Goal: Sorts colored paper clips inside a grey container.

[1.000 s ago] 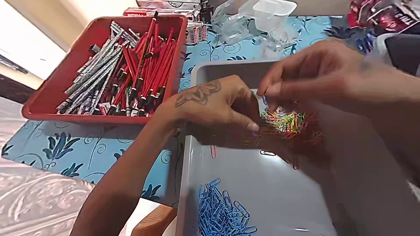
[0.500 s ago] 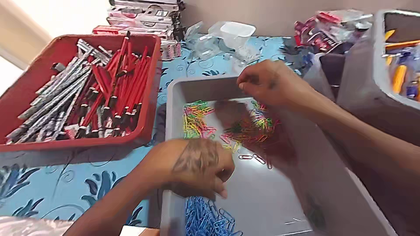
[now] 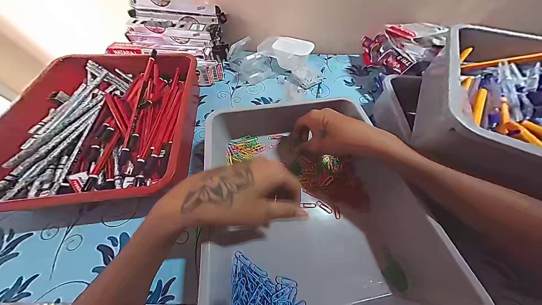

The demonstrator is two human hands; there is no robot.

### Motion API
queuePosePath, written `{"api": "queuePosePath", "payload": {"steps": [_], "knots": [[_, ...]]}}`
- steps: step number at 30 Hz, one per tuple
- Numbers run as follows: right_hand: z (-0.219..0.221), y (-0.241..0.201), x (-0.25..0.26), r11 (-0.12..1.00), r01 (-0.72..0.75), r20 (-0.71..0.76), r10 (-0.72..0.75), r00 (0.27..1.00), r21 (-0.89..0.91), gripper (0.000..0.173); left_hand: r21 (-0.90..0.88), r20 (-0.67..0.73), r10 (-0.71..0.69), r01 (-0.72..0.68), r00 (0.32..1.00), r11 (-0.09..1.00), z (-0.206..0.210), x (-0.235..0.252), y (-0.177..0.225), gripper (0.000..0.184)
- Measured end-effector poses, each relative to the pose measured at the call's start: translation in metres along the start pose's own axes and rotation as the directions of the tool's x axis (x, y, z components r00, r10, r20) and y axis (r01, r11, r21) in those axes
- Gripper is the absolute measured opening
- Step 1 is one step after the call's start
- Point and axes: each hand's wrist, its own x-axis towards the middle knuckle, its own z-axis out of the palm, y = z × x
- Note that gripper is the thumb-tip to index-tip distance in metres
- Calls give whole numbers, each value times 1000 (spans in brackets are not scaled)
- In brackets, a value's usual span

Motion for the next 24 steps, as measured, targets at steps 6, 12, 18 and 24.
{"api": "queuePosePath", "payload": {"steps": [6,12,18,24], "knots": [[-13,-9,-11,893,219,14,-244,970,394,3,143,-680,-114,284,725,948,-20,12,-22,19],[-21,-13,-16,890,340,-57,-339,939,304,15,62,-712,-217,368,668,928,-22,12,-31,18],[-28,-3,-24,929,-137,78,173,982,-343,4,98,-686,-273,458,674,884,-20,13,-27,19],[-20,-1,-17,943,-102,177,164,971,-315,12,132,-662,-305,507,685,851,-18,13,-25,19]]}}
